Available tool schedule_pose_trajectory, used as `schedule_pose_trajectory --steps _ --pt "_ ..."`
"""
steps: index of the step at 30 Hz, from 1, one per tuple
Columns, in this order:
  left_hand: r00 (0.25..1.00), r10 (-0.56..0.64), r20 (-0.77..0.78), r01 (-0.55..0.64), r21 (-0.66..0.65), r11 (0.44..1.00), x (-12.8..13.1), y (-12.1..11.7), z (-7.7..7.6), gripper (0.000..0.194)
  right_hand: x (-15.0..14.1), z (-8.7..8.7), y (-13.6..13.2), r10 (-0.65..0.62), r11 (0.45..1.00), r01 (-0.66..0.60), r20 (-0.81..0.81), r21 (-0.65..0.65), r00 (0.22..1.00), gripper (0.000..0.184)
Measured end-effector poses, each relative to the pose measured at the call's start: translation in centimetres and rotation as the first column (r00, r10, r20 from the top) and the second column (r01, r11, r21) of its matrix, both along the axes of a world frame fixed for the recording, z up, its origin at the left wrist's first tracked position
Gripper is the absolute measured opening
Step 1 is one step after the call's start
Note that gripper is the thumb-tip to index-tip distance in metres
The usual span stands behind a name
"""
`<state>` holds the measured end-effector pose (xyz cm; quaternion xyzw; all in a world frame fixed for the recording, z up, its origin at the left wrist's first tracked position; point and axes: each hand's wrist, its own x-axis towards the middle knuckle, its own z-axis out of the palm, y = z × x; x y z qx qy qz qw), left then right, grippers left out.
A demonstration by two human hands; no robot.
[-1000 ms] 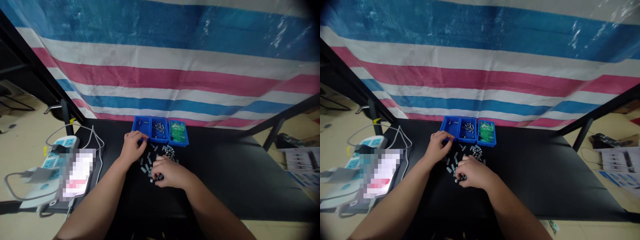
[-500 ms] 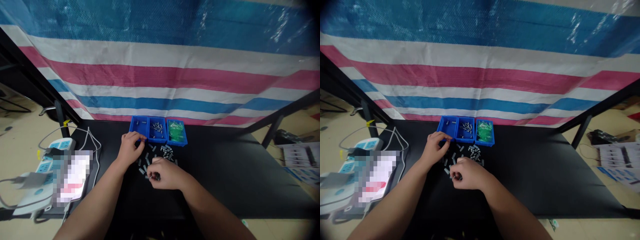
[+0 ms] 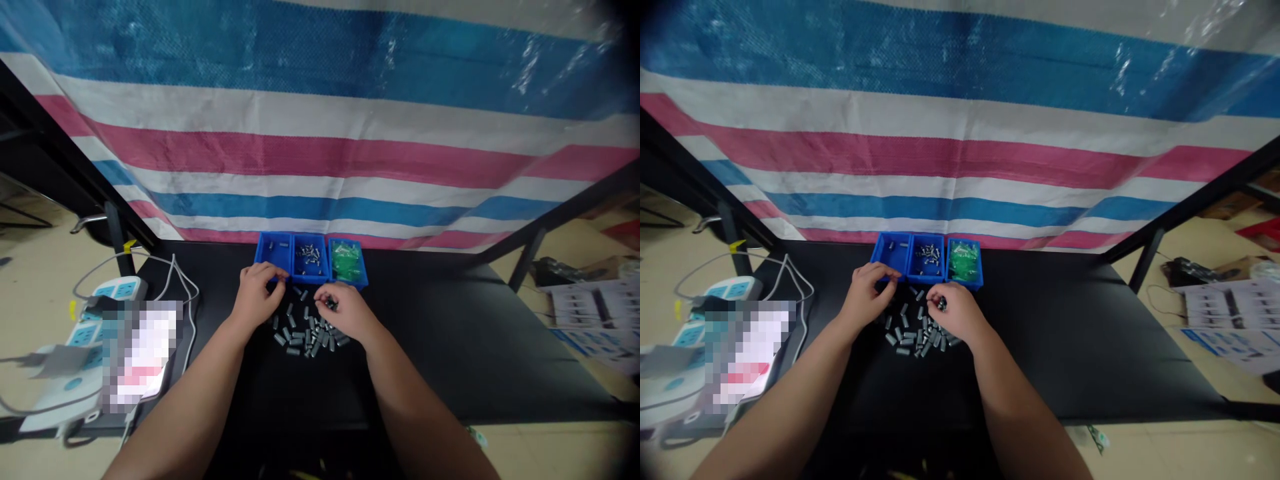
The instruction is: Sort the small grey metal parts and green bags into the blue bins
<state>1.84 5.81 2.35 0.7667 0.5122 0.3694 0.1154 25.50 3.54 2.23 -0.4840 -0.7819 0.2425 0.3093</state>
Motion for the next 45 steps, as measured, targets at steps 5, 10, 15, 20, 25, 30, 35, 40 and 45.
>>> schedule_pose_trajectory --steps 5,10,15,20,25,30,35,40,45 --pt "1.0 -0.008 -0.007 0.008 -0.005 1.0 0.0 -0.1 0.0 0.017 0.9 0.2 -0.2 0.243 0.968 -0.227 0.186 -0.103 0.952 0.013" --pt "1.0 -0.007 -0.014 0.006 -0.02 1.0 0.0 -0.1 0.1 0.017 0.5 0.3 -0.1 0.24 0.97 -0.221 0.251 -0.101 0.938 0.012" --pt "1.0 0.006 -0.025 -0.006 -0.024 1.0 0.1 0.0 0.1 0.017 0.1 -0.1 -0.1 0.262 0.964 -0.24 0.257 -0.114 0.93 0.015" --pt "1.0 0.007 -0.024 -0.007 -0.024 1.0 0.1 -0.1 0.2 0.016 -0.4 -0.6 -0.3 0.26 0.965 -0.24 0.265 -0.106 0.928 0.016" --pt "1.0 0.008 -0.017 -0.008 -0.016 1.0 0.0 -0.1 0.3 0.017 -0.9 -0.8 -0.2 0.243 0.97 -0.238 0.124 -0.057 0.962 0.019" --pt "1.0 0.002 -0.016 -0.002 -0.011 1.0 -0.1 -0.1 0.3 0.017 -1.1 -0.6 0.7 -0.135 0.985 0.152 -0.192 0.08 0.972 0.042" --pt "1.0 0.015 -0.005 -0.015 -0.008 1.0 -0.1 0.0 0.2 0.016 0.1 0.3 0.3 0.042 0.999 -0.043 -0.073 -0.007 0.996 0.017" --pt "1.0 0.02 -0.013 -0.02 -0.031 0.999 -0.1 -0.1 0.2 0.017 0.6 0.9 -0.6 0.393 0.904 -0.373 0.063 -0.209 0.917 0.01" --pt "1.0 0.021 -0.018 -0.022 -0.029 0.999 -0.1 -0.1 0.3 0.017 -0.5 0.6 -1.0 0.437 0.889 -0.391 0.194 -0.237 0.878 0.013"
